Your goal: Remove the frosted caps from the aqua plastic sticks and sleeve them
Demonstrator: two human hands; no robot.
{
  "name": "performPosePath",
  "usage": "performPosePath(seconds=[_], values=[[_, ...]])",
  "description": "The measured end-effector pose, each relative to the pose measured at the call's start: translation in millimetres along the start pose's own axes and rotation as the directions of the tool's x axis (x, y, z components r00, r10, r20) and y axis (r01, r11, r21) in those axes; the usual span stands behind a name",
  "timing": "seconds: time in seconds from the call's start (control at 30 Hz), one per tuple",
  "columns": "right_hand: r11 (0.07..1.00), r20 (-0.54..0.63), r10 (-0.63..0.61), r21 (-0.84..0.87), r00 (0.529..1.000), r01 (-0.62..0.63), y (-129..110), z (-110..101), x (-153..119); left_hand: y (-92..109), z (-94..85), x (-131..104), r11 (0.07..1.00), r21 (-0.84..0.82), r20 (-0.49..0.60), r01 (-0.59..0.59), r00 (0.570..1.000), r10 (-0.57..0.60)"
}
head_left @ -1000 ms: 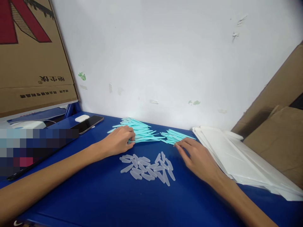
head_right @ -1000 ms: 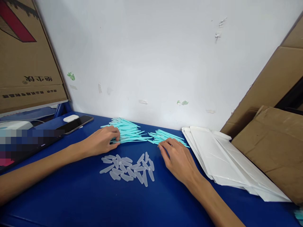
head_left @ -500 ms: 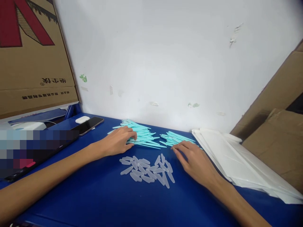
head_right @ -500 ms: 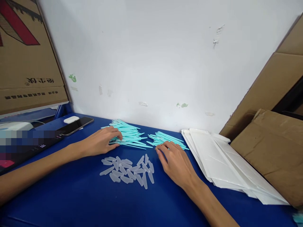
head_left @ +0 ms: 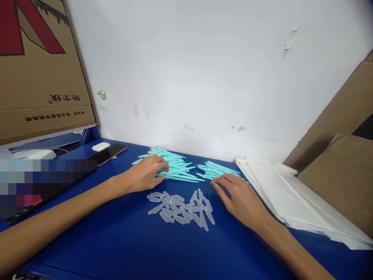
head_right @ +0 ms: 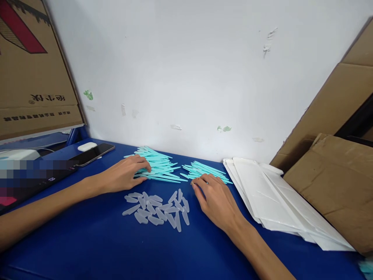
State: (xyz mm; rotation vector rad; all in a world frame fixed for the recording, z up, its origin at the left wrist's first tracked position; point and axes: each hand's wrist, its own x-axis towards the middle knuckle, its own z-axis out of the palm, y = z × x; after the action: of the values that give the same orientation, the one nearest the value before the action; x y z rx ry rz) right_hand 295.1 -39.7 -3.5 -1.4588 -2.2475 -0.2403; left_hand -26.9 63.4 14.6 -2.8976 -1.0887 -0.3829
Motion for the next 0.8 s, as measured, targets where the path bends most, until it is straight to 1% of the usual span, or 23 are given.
performPosePath(seconds=[0.33,0.8], values=[[1.000,-0.001,0.001,-0.003,1.000,-0.001,-0.5,-1.4,0.1,1.0,1.7,-0.2,1.000,0.008,0.000,-0.008,1.000,0.008],[1.000,0.008,-0.001,0.008,1.000,0.001,-1.7,-1.1,0.7,6.2,-0.6,0.2,1.000,0.012,0.004,0.004,1.000,-0.004]])
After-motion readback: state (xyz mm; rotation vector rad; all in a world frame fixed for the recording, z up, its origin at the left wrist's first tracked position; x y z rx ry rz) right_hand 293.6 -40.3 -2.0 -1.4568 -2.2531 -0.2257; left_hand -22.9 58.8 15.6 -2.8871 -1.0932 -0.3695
